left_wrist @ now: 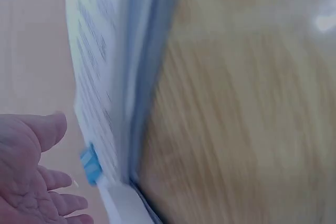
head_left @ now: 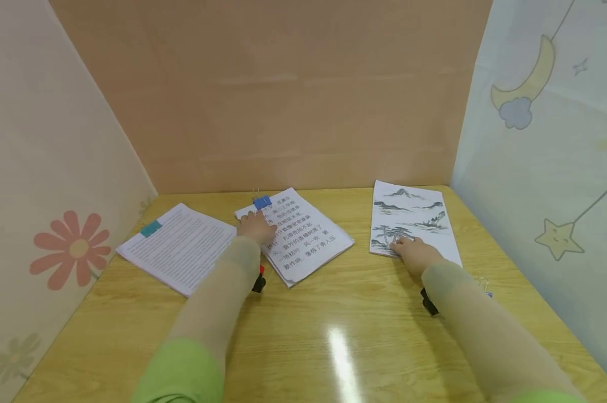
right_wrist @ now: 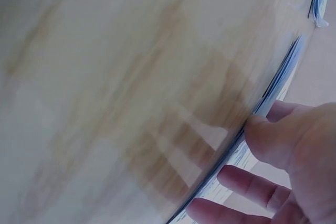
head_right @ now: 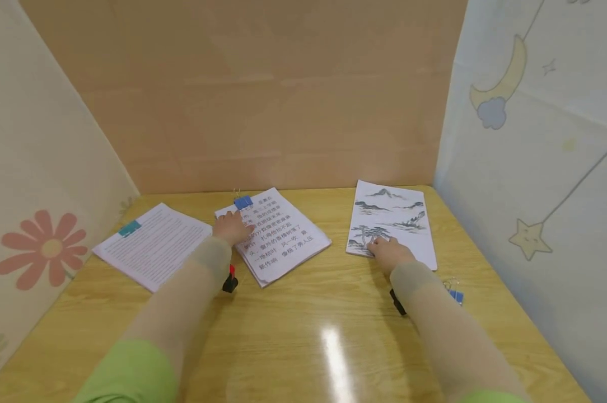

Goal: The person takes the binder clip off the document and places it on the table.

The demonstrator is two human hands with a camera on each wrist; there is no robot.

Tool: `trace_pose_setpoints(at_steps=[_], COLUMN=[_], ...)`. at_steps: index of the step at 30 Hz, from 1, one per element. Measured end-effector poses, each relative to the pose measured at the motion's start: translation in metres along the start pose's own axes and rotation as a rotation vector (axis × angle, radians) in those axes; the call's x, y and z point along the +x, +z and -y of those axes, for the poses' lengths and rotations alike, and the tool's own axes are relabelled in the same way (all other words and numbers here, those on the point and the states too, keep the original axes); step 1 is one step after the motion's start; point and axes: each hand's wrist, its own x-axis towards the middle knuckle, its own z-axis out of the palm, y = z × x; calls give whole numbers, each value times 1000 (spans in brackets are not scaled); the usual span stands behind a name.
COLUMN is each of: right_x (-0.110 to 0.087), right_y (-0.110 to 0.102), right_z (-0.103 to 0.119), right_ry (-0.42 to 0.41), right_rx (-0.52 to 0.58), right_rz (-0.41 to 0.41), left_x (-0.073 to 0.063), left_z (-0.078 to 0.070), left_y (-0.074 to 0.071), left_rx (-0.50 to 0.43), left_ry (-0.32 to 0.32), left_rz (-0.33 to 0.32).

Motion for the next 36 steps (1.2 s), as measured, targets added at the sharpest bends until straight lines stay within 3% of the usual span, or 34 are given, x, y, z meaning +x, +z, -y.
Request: trace_pose_setpoints(at_steps=[3,6,12,20,26,36], right_x=[0,0,-1,0,0,2], right_y=[1,0,-3,-1,-2,-2], right_z=[-1,0,2,3,3,0], right_ry=[-5,-11,3,3,6,8], right_rx=[-10,-14,15,9,10,-3], right_rz=[-8,-13,-3,-10,0,9], left_x=[10,15,17,24,21,5], left_z=[19,28,25,29,26,7], left_y=[1,4,6,9,11,16], left_rx=[1,63,197,210,253,318], left_ry=[-54,-65,-19,-81,-23,109], left_rz=[27,80,138,167,147,131])
